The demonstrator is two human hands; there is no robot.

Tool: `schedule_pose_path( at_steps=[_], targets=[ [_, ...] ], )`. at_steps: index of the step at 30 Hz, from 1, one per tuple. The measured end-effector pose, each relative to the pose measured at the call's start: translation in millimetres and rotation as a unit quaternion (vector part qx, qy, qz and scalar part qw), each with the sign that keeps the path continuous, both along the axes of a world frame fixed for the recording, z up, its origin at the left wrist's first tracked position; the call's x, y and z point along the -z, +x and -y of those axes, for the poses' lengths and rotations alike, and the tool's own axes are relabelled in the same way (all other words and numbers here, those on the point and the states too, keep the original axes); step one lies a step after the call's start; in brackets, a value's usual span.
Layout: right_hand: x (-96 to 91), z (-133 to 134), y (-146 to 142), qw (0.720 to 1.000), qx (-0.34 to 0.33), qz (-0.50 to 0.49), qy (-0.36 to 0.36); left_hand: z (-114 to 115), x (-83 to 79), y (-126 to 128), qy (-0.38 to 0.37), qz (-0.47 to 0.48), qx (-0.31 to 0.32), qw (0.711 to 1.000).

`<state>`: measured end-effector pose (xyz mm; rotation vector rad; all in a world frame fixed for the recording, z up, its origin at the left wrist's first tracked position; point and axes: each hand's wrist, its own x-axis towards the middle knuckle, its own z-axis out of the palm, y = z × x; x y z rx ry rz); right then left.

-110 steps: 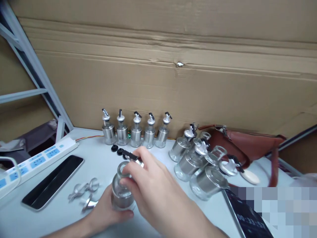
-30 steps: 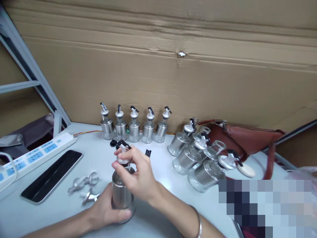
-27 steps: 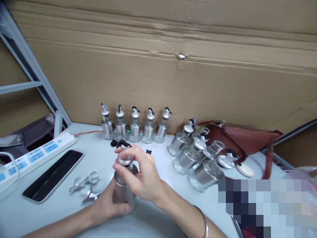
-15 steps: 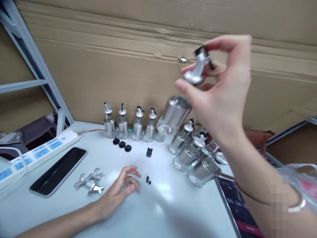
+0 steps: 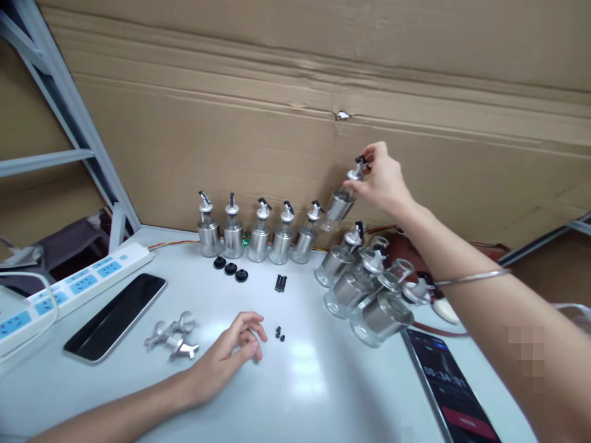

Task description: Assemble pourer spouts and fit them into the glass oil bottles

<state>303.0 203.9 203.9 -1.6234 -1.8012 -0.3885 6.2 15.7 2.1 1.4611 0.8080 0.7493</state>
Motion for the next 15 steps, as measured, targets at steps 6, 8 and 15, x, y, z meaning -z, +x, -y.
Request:
schedule_pose_path(
  at_steps=[6,8,15],
  targets=[
    [24.2,-13.1,4.0,0.991,-0.009,0.086,-0.105,0.1,-0.3,-0.9,-0.005,0.002,-0.004,1.0],
    [30.4,-15.2,6.0,0.985,-0.022,0.112,-0.126,0.1,-1.3,-0.9,-0.003,0.004,-0.004,1.0],
    [46.1,-25.1,14.8,0.974,-0.088,0.145,-0.149,-0.3,-1.4,-1.8,0.003,0.003,0.003,1.0]
  ],
)
